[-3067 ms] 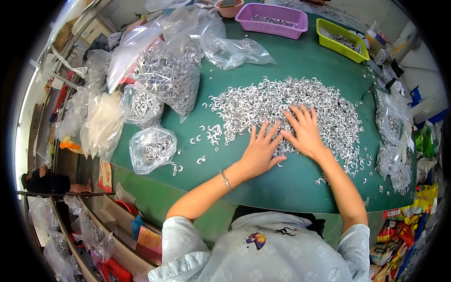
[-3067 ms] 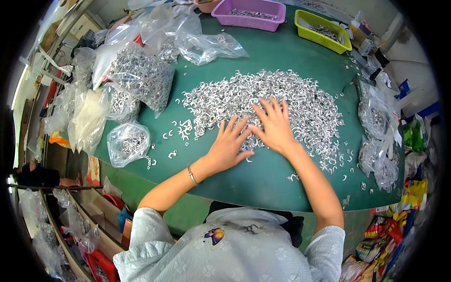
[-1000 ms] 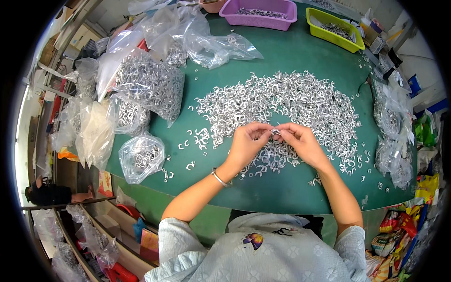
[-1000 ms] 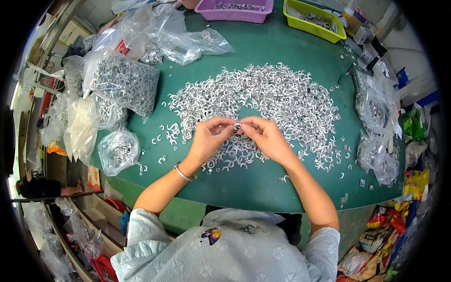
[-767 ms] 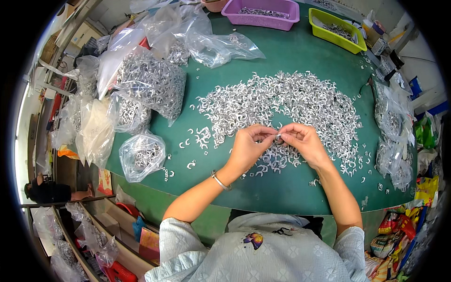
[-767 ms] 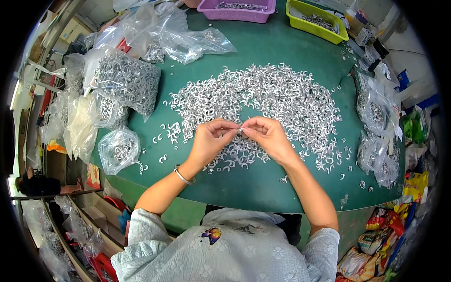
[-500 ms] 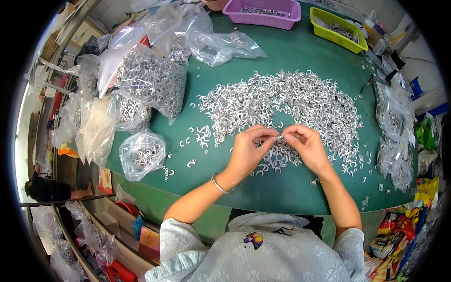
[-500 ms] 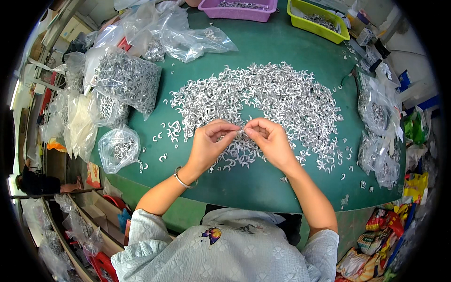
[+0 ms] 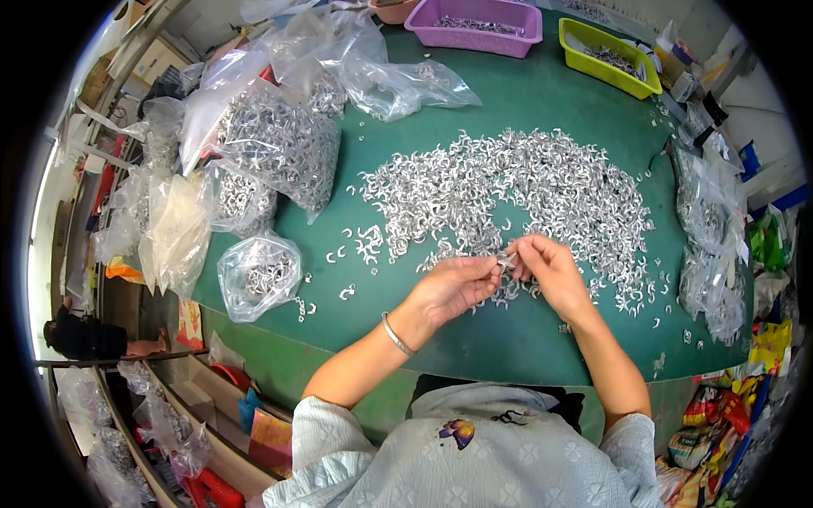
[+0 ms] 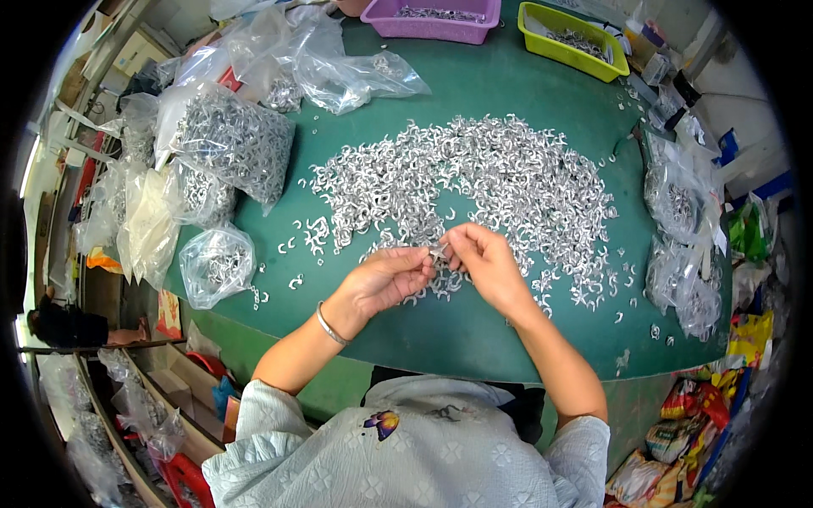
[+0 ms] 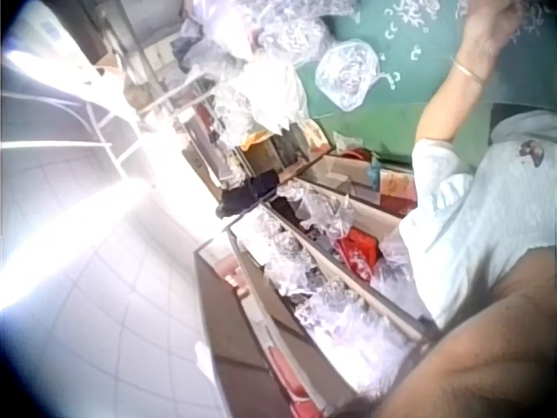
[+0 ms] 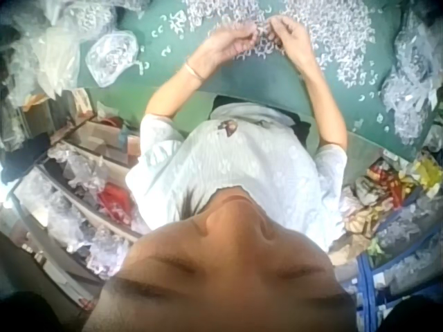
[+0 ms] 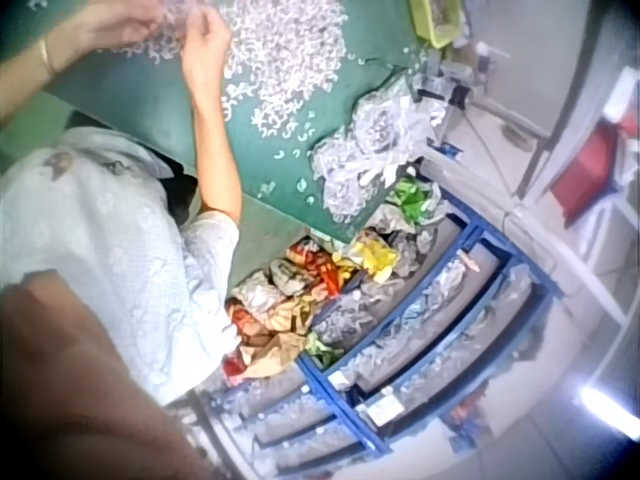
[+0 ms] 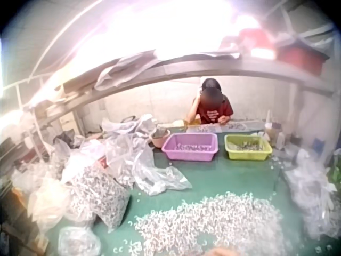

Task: The person sorts small silver C-shaped metal parts and star-shaped components on a green workbench by hand, occasionally picking items from a plastic bag and placing them into a tray.

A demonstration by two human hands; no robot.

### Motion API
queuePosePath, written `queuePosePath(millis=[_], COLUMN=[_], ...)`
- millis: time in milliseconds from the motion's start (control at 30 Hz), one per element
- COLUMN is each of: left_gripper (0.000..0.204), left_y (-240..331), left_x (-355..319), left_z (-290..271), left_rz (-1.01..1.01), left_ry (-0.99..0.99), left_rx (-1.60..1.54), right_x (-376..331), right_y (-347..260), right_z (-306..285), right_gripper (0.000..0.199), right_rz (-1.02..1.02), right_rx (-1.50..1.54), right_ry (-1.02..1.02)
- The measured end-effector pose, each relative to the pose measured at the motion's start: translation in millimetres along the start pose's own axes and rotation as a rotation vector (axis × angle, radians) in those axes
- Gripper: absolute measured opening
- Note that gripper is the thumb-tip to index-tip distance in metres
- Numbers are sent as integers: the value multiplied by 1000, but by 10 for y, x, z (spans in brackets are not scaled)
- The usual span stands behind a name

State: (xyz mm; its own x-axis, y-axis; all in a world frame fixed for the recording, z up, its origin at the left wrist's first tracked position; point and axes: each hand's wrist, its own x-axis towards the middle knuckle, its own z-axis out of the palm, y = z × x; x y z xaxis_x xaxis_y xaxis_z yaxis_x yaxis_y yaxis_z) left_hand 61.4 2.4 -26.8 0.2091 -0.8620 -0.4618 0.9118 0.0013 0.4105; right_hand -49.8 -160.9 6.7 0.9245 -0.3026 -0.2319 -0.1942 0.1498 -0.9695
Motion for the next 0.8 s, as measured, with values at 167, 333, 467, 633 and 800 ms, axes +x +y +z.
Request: queuePosePath(millis=[167, 333, 467, 633, 800], left_gripper=[15, 19, 18, 17, 20], left_y=[-145, -88, -90, -39, -26], left_x=[-6, -49, -48, -87, -251], left_z=[99, 265, 181, 202, 290], left_rz=[94, 265, 375, 680, 763], left_ry=[62, 88, 120, 360, 339], left_rx=[-4, 255, 656, 1013, 1337], right_x=[-93, -80, -74, -45, -162], right_y=[-1, -36, 4, 0, 45], right_z=[79, 55, -38, -197, -94], right_gripper=[10, 8, 7, 11, 10], right_rz=[-167, -322, -17, 133, 18], right_rx=[-300, -516, -144, 48, 19], right_ry=[96, 139, 23, -164, -44])
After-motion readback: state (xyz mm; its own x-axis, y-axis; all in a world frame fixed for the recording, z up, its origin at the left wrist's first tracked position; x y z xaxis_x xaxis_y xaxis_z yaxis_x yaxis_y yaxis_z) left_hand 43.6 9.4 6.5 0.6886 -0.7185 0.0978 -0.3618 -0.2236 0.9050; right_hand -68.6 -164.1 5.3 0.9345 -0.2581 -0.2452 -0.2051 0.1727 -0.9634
